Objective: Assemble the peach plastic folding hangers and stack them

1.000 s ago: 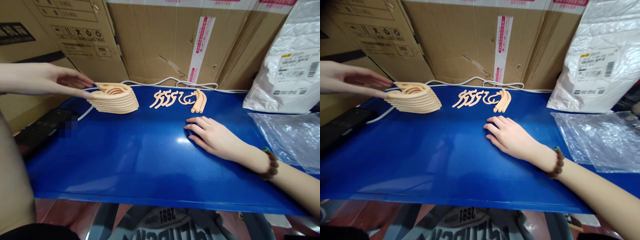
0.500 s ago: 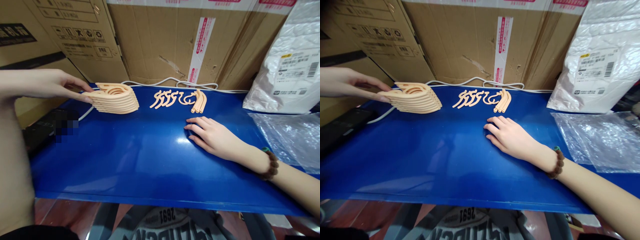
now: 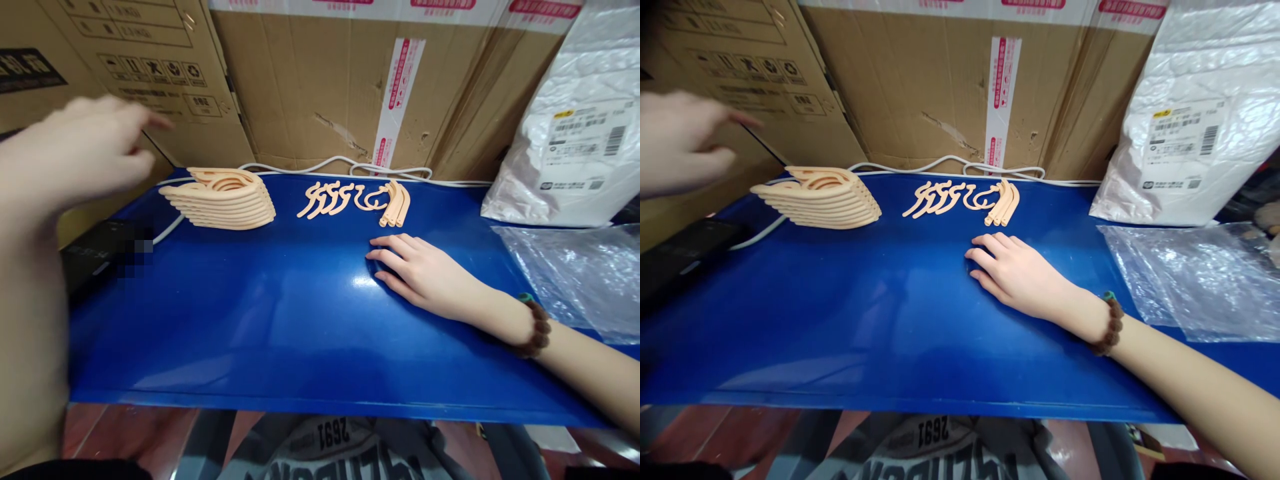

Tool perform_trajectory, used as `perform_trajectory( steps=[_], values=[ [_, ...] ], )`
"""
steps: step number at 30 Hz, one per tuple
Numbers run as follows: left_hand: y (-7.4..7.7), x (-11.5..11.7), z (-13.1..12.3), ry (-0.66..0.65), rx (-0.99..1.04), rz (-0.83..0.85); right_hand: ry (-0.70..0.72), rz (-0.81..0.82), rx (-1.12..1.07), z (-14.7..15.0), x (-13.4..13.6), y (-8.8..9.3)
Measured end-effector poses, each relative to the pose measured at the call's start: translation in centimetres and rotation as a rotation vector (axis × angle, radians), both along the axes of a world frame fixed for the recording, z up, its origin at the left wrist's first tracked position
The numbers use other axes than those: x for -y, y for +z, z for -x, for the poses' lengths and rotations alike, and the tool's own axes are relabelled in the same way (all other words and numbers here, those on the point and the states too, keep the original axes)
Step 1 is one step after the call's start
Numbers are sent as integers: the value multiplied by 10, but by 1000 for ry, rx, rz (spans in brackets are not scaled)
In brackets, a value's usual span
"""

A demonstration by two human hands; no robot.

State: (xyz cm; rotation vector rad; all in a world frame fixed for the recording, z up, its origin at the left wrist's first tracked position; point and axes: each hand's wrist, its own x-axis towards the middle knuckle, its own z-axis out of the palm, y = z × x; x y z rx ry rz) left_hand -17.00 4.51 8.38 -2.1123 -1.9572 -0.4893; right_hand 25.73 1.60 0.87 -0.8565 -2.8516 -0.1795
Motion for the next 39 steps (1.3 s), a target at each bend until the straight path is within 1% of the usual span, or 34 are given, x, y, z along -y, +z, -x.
perform_trajectory(
  steps=[1,2,4,6,7,9,11,13,14,16,22,25,28,31,33,39],
  values=[
    [1,5,-19,-28,-26,-121,-1,2,-3,0,0,0],
    [2,10,-39,-94,-19,-182,0,5,-7,0,0,0],
    [-2,20,-81,-278,19,-226,2,8,-15,0,0,0],
    [-14,27,-117,-453,42,-160,0,10,-17,1,1,0],
    [-23,29,-131,-513,47,-98,0,9,-18,1,1,0],
    [-45,31,-151,-607,37,3,-1,10,-15,1,0,1],
    [-67,31,-161,-670,7,116,4,15,-11,1,0,1],
    [-84,29,-166,-739,-4,186,15,25,-9,0,-2,2],
    [-90,28,-167,-770,-3,223,21,30,-11,0,-2,2],
    [-95,27,-168,-792,8,271,34,37,-21,0,-3,2],
    [-92,26,-168,-770,-24,265,44,41,-23,-2,-5,3],
    [-93,27,-167,-769,-39,260,72,80,-26,-3,-7,7],
    [-94,27,-167,-774,-50,257,75,107,-96,-6,-13,12],
    [-93,27,-167,-777,-56,256,5,32,-170,-10,-20,15],
    [-93,27,-168,-778,-50,257,-45,-14,-160,-12,-24,15],
    [-94,27,-168,-771,-53,258,-182,-34,-105,-15,-31,8]
  ],
)
